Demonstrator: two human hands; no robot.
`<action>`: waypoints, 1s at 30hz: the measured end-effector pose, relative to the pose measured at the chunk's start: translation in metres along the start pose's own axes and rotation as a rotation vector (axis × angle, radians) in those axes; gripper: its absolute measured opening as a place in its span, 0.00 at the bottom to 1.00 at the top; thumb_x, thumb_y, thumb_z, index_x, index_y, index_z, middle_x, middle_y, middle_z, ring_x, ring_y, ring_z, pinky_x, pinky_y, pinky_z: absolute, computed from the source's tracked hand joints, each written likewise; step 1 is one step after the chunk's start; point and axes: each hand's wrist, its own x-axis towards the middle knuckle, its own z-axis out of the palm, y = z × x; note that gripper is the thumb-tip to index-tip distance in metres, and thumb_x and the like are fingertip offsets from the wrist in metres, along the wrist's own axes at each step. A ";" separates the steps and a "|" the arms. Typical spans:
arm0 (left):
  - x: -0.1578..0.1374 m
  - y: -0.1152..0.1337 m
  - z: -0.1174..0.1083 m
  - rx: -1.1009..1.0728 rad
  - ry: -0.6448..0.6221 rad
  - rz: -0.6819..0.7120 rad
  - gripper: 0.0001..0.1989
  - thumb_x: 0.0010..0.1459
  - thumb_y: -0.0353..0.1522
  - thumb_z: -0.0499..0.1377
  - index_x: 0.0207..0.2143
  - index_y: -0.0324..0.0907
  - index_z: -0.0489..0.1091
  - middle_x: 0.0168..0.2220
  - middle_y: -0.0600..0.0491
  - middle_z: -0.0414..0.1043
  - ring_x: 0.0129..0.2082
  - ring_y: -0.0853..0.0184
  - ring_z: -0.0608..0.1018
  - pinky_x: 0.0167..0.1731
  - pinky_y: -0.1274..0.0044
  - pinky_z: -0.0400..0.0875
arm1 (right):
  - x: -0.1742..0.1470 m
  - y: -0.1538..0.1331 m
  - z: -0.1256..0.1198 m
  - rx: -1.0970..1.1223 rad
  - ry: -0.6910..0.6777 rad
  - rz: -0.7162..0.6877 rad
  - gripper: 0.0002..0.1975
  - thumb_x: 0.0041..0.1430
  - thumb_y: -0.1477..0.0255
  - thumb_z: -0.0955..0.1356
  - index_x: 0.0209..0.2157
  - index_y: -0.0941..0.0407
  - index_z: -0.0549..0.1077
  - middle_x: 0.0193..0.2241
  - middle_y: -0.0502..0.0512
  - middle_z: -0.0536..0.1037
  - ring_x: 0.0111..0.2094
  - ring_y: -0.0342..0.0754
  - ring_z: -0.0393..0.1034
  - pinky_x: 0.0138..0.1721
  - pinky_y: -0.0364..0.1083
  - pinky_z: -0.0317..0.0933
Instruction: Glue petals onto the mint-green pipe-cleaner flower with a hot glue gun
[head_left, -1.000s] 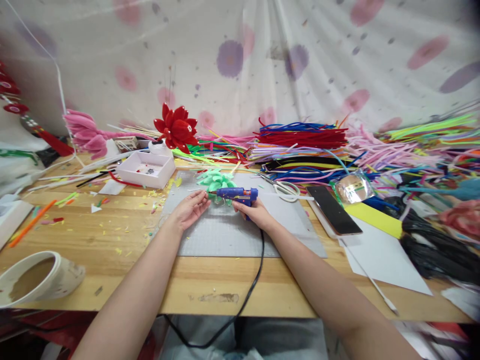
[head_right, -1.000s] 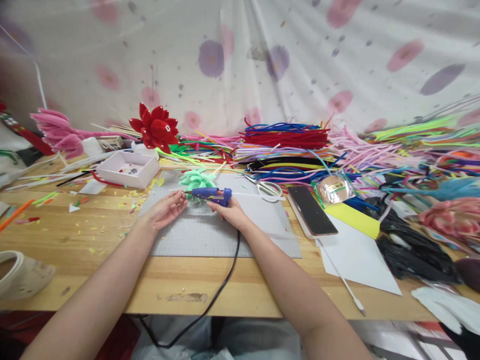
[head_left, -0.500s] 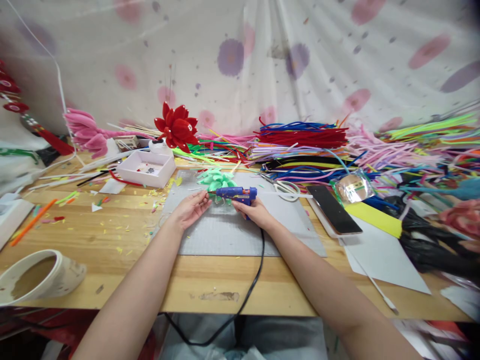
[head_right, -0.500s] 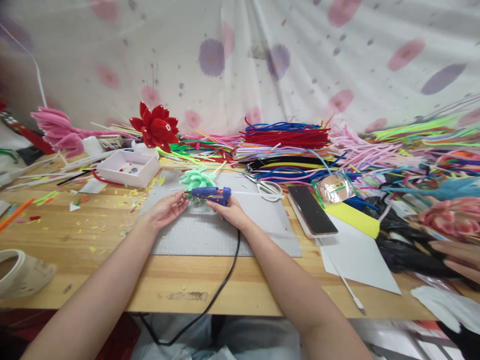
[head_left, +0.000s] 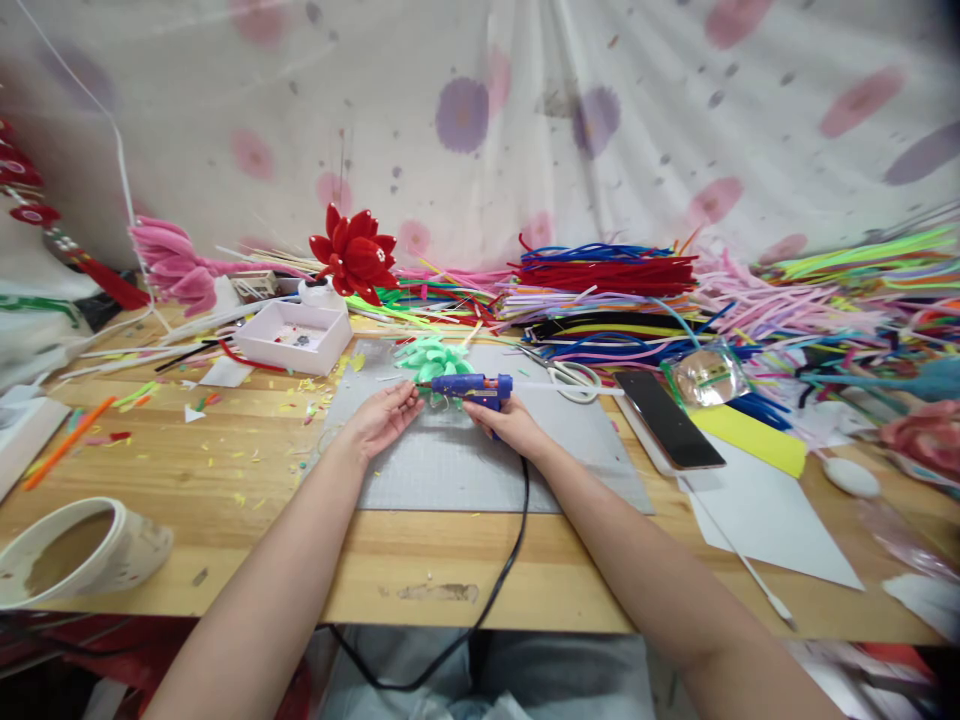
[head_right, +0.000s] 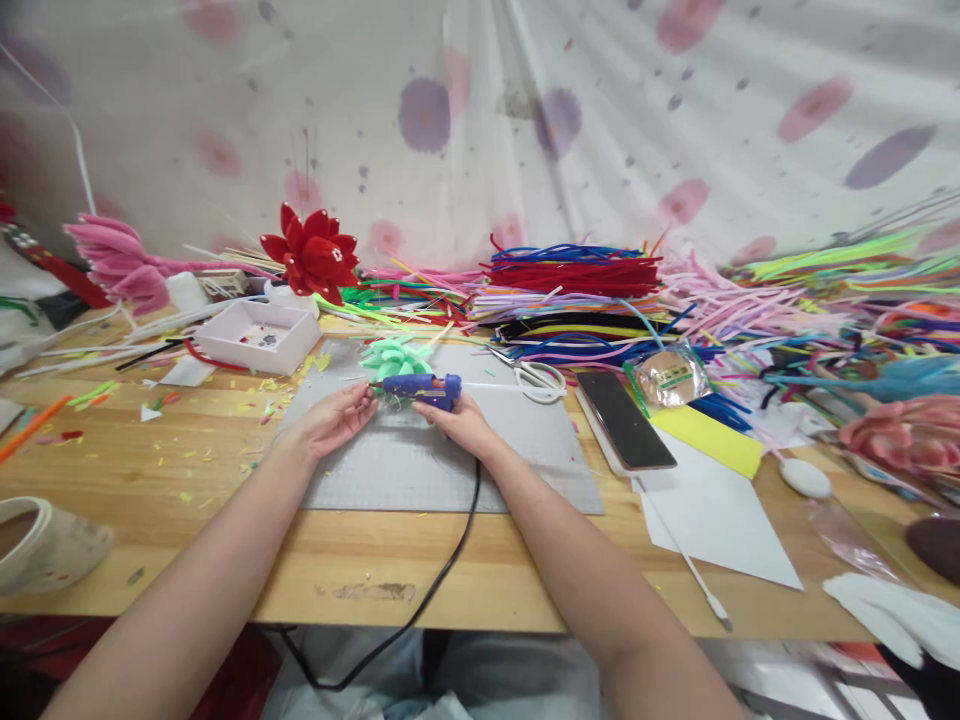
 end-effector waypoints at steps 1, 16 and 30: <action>0.000 0.000 0.000 -0.002 0.001 -0.001 0.09 0.56 0.22 0.53 0.25 0.32 0.70 0.22 0.52 0.69 0.22 0.77 0.72 0.30 0.84 0.73 | 0.000 0.000 0.000 0.003 -0.001 0.000 0.17 0.44 0.56 0.69 0.26 0.56 0.66 0.14 0.43 0.62 0.15 0.37 0.53 0.18 0.41 0.49; -0.002 0.000 0.001 -0.003 0.012 -0.009 0.08 0.55 0.22 0.54 0.25 0.33 0.69 0.22 0.52 0.68 0.22 0.77 0.71 0.30 0.84 0.72 | -0.001 -0.001 0.000 -0.003 -0.013 0.014 0.18 0.43 0.55 0.69 0.25 0.56 0.65 0.13 0.43 0.62 0.15 0.37 0.54 0.18 0.41 0.49; 0.001 0.000 -0.001 -0.027 0.008 -0.015 0.08 0.55 0.22 0.53 0.24 0.32 0.69 0.22 0.53 0.68 0.22 0.78 0.71 0.30 0.84 0.72 | -0.001 -0.004 0.000 -0.001 -0.030 0.022 0.18 0.43 0.55 0.69 0.25 0.56 0.65 0.12 0.42 0.62 0.15 0.37 0.54 0.18 0.41 0.49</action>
